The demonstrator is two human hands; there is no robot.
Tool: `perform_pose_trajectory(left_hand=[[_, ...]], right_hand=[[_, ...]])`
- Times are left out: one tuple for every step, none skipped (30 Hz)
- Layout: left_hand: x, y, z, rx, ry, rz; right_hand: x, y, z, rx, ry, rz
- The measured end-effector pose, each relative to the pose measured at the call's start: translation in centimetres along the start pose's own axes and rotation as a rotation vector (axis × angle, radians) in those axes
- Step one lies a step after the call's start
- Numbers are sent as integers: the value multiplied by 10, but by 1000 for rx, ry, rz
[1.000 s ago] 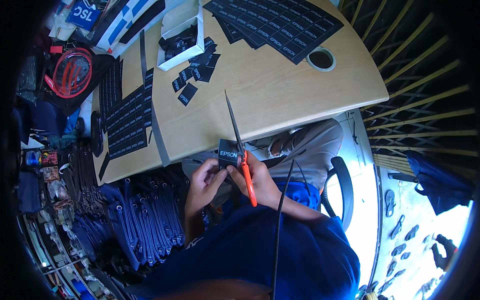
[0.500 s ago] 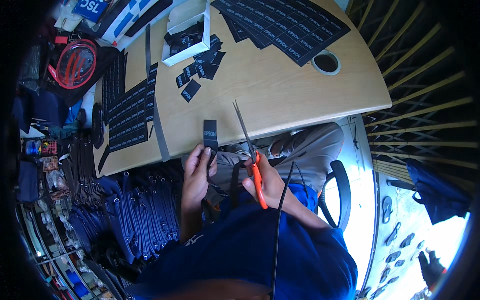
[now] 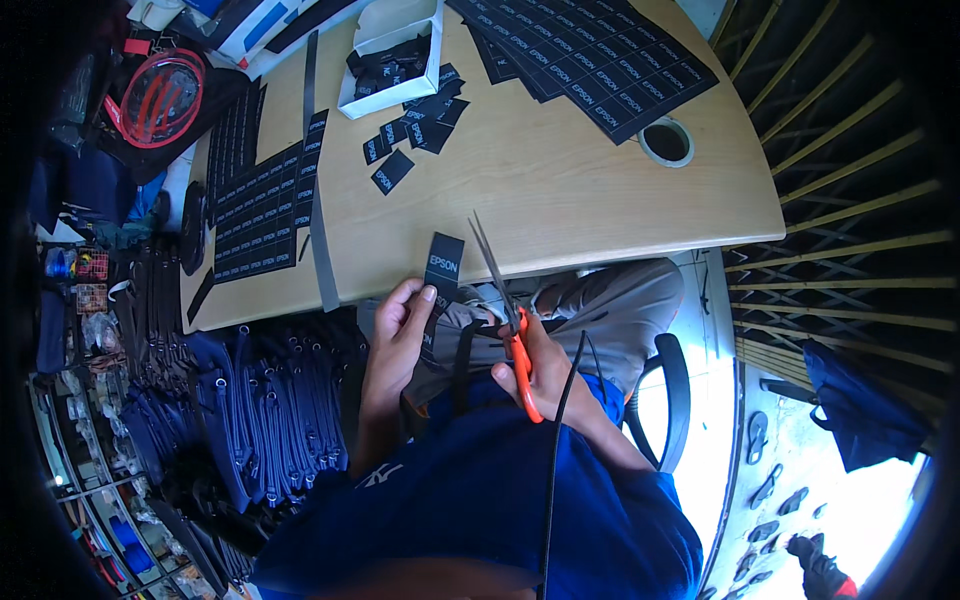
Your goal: Cutting individual Epson brand labels from a sheet using a pair of scissors.
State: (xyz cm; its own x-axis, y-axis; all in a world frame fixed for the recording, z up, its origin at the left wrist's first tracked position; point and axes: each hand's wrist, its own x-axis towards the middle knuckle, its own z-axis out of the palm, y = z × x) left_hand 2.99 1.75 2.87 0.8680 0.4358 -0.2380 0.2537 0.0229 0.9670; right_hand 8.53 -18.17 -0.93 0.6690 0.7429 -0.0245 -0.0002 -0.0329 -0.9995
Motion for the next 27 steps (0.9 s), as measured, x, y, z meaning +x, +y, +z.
perform_pose_trajectory(left_hand=[[0,0,0,-3,4,0],[0,-1,-1,8,14,9],[0,-1,-2,20,25,18],[1,-2,-3,14,28,18],[2,-3,-6,38,-4,66],[3,-3,-7,62,-35,114],[4,-1,-6,57,-32,113],[4,3,-4,24,-36,124],[3,5,-3,-10,-40,135],[3,4,-3,-10,-35,135],[2,3,-3,12,-7,123],[2,2,-3,33,19,109],[2,5,-3,28,18,109],[2,9,-4,98,-8,85],[2,11,-4,166,-36,61],[2,9,-5,168,-28,61],[1,6,-7,179,-34,49],[1,3,-8,190,-41,36],[1,5,-8,186,-42,37],[2,6,-8,192,-26,41],[2,7,-9,197,-9,45],[3,6,-9,194,-6,44],[4,4,-10,159,-47,82],[4,3,-12,123,-87,120],[5,3,-12,119,-85,119],[5,5,-12,191,-115,224],[5,7,-13,264,-143,330]], right_hand=[[0,-3,-2,-40,-23,14],[0,-6,-3,-79,-46,28],[0,-8,-4,-81,-52,28],[-1,-8,-4,-86,-53,37],[-1,-9,-5,-91,-56,45],[-2,-8,-6,-95,-61,47],[-4,-7,-7,-115,-63,70],[-5,-5,-8,-134,-64,93],[-5,-5,-8,-138,-68,95],[-5,-5,-8,-134,-61,96],[-6,-5,-8,-131,-54,98],[-7,-5,-8,-132,-58,98],[-7,-7,-8,-135,-50,100],[-7,-9,-9,-138,-41,103],[-8,-12,-11,-143,-38,107],[-7,-13,-12,-141,-74,121],[-6,-13,-13,-140,-108,136],[-6,-13,-15,-139,-115,135],[-7,-15,-18,-175,-159,159],[-8,-17,-19,-211,-203,184],[-8,-18,-20,-215,-204,186],[-10,-15,-20,-185,-186,173],[-11,-12,-20,-156,-169,159],[-12,-11,-19,-158,-174,159],[-14,-10,-18,-148,-139,160],[-15,-10,-18,-138,-105,159],[-16,-10,-19,-141,-109,160]])
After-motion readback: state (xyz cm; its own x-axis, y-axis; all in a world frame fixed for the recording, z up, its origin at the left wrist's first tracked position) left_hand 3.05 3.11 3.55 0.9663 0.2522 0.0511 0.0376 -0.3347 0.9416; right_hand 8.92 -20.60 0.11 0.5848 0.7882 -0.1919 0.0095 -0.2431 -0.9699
